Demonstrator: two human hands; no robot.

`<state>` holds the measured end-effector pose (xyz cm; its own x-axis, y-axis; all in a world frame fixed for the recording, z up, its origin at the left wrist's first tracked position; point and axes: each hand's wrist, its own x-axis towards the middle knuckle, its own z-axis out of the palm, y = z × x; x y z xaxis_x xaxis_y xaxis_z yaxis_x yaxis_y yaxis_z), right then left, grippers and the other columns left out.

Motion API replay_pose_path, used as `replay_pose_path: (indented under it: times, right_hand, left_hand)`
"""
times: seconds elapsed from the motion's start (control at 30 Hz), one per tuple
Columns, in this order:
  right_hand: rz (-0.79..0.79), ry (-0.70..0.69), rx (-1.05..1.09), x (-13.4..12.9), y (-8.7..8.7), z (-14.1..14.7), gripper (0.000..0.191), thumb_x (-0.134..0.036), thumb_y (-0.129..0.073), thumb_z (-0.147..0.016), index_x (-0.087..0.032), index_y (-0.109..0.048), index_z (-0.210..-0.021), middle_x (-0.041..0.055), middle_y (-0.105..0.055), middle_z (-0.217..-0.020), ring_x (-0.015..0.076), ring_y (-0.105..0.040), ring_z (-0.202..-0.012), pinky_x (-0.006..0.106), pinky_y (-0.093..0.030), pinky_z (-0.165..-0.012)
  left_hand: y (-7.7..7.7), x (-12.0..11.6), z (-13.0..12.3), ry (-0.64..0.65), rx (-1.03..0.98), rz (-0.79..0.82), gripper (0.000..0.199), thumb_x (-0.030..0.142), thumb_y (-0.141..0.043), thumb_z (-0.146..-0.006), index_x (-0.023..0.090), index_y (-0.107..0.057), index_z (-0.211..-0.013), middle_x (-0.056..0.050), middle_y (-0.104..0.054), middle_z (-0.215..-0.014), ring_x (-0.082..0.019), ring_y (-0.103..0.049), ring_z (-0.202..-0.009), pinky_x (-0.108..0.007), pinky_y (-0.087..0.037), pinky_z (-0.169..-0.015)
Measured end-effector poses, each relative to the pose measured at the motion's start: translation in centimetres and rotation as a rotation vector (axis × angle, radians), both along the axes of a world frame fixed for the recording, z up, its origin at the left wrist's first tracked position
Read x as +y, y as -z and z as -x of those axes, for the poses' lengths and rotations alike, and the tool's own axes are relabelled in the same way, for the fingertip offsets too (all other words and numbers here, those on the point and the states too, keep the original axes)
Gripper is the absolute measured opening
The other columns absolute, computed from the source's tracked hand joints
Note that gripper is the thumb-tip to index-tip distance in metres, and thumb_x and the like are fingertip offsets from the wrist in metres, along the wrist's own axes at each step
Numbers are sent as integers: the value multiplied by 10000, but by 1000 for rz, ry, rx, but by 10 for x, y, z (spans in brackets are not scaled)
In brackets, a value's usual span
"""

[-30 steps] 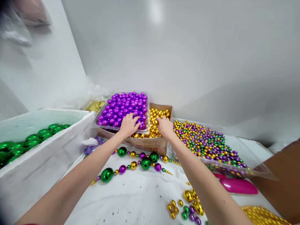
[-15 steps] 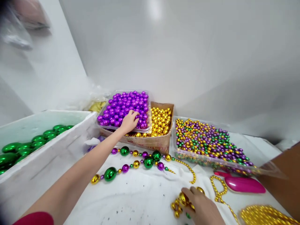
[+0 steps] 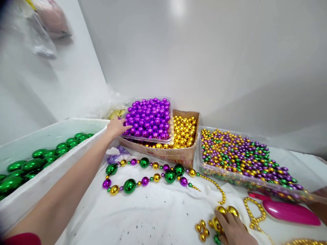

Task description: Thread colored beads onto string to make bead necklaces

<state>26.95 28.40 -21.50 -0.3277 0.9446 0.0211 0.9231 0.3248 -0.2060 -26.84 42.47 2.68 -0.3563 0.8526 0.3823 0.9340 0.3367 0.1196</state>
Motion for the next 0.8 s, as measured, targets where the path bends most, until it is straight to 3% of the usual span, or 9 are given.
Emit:
replay_pose_path:
  times: [0.1, 0.2, 0.3, 0.4, 0.47, 0.6, 0.7, 0.8]
  right_hand:
    - [-27, -10, -37, 3, -36, 19, 487, -160, -558, -687, -308, -648, -1142, 92, -652, -1072, 307, -601, -1023, 405, -526, -784]
    - [-46, -27, -29, 12, -93, 48, 402, -235, -538, -759, -273, -637, -1147, 99, -645, -1039, 297, -601, -975, 382, -511, -709]
    - [-32, -105, 90, 28, -150, 84, 357, -316, -500, -831, -290, -612, -1168, 79, -635, -1108, 275, -602, -1000, 368, -492, -748]
    - [9, -229, 232, 50, -187, 122, 310, -347, -499, -850, -286, -636, -1122, 65, -655, -1091, 247, -621, -946, 351, -473, -788]
    - [37, -300, 302, 65, -199, 147, 294, -345, -520, -839, -263, -651, -1089, 66, -672, -1043, 241, -625, -908, 343, -469, -772]
    - [61, -354, 388, 91, -206, 190, 249, -322, -526, -835, -220, -673, -1008, 63, -691, -966, 226, -626, -850, 329, -469, -728]
    - [-49, -309, 326, 109, -209, 215, 217, -271, -505, -854, -213, -666, -988, 48, -693, -971, 207, -626, -862, 306, -469, -748]
    - [-200, -205, 212, 128, -213, 238, 240, -211, -458, -883, -196, -642, -1036, 89, -661, -1071, 232, -585, -995, 329, -450, -827]
  left_hand:
    - [10, 3, -3, 23, -31, -23, 526, 588, -579, -745, 157, -648, -1039, -196, -489, -1183, -379, -545, -1020, -444, -420, -860]
    - [15, 7, 3, 72, -197, -154, 498, 549, -673, -674, 171, -662, -997, -157, -517, -1149, -328, -560, -983, -401, -413, -870]
    - [17, 6, 10, 163, -677, -410, 440, 414, -808, -526, 159, -679, -861, -90, -590, -1002, -273, -539, -974, -339, -399, -875]
    - [17, 1, 12, 234, -1092, -552, 384, 352, -819, -512, 146, -660, -794, -28, -616, -796, -191, -549, -815, -279, -425, -757]
    - [15, -3, 14, 257, -1213, -576, 359, 393, -768, -601, 148, -645, -833, -15, -616, -757, -144, -541, -691, -253, -432, -647]
    - [8, -16, 18, 296, -1461, -615, 328, 446, -674, -730, 143, -607, -835, -22, -597, -700, -99, -499, -555, -207, -386, -472]
    - [6, -32, 12, 326, -1623, -640, 289, 443, -616, -801, 158, -589, -841, -19, -593, -703, -88, -507, -550, -175, -375, -429]
    - [12, -50, -10, 436, -1952, -625, 234, 401, -616, -822, 171, -594, -859, -15, -610, -740, -84, -529, -564, -152, -386, -410]
